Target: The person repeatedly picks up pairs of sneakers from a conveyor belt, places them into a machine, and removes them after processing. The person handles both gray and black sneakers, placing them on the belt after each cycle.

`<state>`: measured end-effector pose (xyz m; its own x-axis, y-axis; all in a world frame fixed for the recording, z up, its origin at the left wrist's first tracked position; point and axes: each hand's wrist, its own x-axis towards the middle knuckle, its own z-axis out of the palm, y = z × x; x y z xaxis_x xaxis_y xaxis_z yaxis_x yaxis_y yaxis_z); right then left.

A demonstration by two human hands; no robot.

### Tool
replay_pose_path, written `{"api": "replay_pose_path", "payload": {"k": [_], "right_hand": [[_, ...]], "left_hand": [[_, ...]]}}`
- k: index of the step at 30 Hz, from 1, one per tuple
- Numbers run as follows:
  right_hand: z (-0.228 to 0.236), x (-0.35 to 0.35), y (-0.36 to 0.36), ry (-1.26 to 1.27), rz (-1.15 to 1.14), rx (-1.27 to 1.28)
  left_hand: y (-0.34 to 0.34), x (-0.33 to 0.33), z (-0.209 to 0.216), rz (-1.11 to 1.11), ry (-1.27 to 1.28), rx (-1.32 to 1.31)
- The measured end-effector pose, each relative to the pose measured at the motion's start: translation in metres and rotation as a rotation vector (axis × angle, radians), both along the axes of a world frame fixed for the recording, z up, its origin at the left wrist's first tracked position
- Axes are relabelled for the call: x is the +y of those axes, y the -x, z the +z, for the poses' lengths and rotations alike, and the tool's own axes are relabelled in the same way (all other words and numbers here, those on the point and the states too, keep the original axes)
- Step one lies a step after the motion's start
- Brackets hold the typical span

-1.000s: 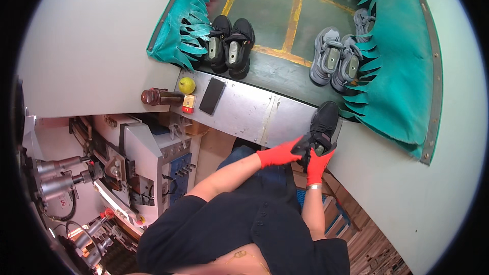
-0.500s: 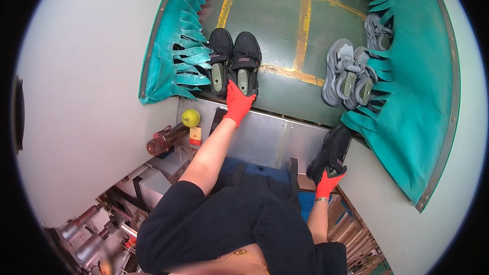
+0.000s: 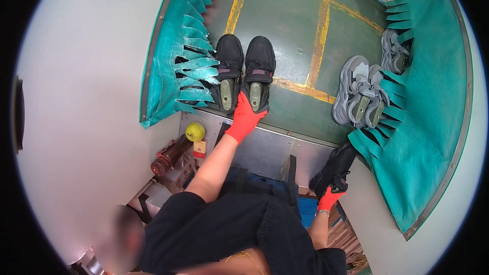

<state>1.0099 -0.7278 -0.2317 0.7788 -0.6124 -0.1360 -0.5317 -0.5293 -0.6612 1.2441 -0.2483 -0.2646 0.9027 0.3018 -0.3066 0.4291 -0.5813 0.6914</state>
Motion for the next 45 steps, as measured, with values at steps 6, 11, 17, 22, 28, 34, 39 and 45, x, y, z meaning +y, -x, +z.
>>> {"api": "replay_pose_path", "payload": {"k": [6, 11, 17, 22, 28, 34, 39, 45], "right_hand": [[0.001, 0.011, -0.002, -0.085, -0.079, -0.020], [0.003, 0.011, -0.009, 0.011, -0.052, -0.027], [-0.012, 0.000, -0.002, -0.037, -0.076, -0.093], [-0.035, -0.024, 0.000, 0.091, -0.055, 0.002], [0.092, 0.104, -0.066, 0.558, 0.288, 0.236], [0.154, 0.219, -0.081, -0.711, 0.795, -0.236], [0.193, 0.215, -0.065, -0.353, 0.997, -0.507], [0.053, 0.173, -0.029, -0.610, 0.642, -0.218]], "left_hand": [[0.022, 0.031, 0.060, 0.013, -0.206, -0.043], [-0.004, 0.048, 0.026, 0.174, -0.569, 0.154], [-0.015, 0.067, 0.037, 0.314, -0.210, 0.065], [0.006, 0.114, 0.053, 0.362, 0.091, -0.276], [0.108, 0.046, 0.149, 0.522, 0.977, -0.557], [0.235, -0.030, 0.244, 0.440, 0.781, -0.443], [0.307, -0.122, 0.265, 0.466, 0.854, -0.526], [0.323, -0.182, 0.200, 0.338, 0.229, -0.282]]}}
